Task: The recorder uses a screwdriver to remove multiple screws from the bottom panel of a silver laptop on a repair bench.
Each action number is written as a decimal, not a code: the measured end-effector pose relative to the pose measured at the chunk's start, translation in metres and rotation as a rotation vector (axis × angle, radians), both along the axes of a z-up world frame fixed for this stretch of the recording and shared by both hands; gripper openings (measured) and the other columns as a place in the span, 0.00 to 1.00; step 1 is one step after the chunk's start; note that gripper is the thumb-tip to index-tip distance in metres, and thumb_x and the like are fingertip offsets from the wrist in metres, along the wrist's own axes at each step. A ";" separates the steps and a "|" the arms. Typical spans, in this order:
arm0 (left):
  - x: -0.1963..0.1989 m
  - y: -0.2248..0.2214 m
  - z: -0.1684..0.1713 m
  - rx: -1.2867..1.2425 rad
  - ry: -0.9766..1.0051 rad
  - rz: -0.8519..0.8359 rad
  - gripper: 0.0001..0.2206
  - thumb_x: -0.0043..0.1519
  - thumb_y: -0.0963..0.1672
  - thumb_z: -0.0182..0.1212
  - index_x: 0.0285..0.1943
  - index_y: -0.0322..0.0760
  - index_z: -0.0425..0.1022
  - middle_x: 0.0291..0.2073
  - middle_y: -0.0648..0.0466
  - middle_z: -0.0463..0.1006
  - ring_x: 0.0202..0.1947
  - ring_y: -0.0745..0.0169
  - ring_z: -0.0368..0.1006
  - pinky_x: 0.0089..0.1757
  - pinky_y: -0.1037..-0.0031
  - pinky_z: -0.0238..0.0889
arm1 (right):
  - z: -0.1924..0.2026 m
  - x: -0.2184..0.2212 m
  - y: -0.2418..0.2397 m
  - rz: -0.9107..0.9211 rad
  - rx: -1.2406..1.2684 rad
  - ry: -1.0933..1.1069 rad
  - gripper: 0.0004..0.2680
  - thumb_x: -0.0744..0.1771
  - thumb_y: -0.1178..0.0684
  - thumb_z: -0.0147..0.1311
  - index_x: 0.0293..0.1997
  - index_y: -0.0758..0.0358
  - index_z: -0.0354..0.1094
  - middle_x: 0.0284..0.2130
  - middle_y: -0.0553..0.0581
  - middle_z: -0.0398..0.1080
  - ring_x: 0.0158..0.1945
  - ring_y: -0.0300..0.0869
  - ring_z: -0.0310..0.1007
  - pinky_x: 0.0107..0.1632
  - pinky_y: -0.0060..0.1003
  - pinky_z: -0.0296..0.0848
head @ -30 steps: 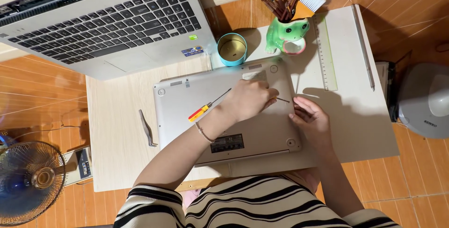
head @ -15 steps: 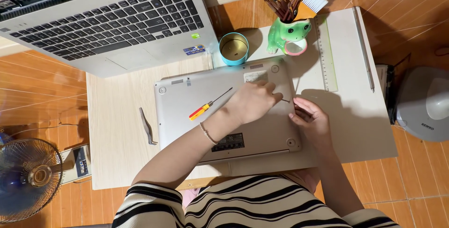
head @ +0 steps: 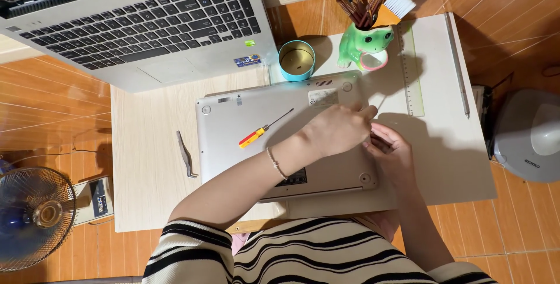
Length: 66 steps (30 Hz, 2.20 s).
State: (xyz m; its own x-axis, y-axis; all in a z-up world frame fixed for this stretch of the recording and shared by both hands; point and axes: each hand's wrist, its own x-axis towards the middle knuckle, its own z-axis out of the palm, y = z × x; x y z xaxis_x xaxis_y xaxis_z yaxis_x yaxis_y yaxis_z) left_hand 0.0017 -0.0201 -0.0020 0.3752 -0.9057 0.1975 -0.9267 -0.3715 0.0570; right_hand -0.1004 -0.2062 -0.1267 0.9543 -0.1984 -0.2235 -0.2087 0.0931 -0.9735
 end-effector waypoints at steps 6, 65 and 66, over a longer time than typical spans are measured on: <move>-0.015 -0.017 -0.004 0.121 0.054 -0.010 0.08 0.58 0.42 0.62 0.40 0.32 0.82 0.43 0.45 0.79 0.42 0.51 0.80 0.41 0.65 0.76 | -0.017 -0.005 -0.005 0.017 0.046 -0.076 0.20 0.65 0.66 0.58 0.66 0.73 0.64 0.57 0.62 0.72 0.57 0.39 0.72 0.61 0.34 0.71; -0.035 0.088 0.063 -0.467 0.203 0.252 0.10 0.57 0.39 0.68 0.47 0.41 0.82 0.44 0.59 0.79 0.40 0.63 0.76 0.38 0.72 0.72 | 0.021 0.015 -0.022 0.087 0.362 0.092 0.24 0.62 0.70 0.57 0.68 0.74 0.60 0.50 0.57 0.68 0.51 0.39 0.70 0.55 0.36 0.74; -0.035 0.088 0.066 -0.458 0.195 0.233 0.11 0.56 0.38 0.68 0.47 0.41 0.82 0.45 0.59 0.79 0.41 0.63 0.76 0.39 0.72 0.72 | 0.024 0.014 -0.021 0.107 0.329 0.074 0.24 0.62 0.70 0.57 0.68 0.74 0.60 0.50 0.57 0.68 0.51 0.38 0.70 0.55 0.35 0.74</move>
State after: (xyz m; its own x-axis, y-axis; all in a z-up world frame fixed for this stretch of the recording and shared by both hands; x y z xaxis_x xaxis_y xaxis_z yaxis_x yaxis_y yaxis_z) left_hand -0.0335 0.0674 0.0637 0.6242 -0.6320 0.4593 -0.7793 -0.4621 0.4232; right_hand -0.0859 -0.2270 -0.1024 0.9447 -0.0038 -0.3278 -0.3028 0.3728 -0.8771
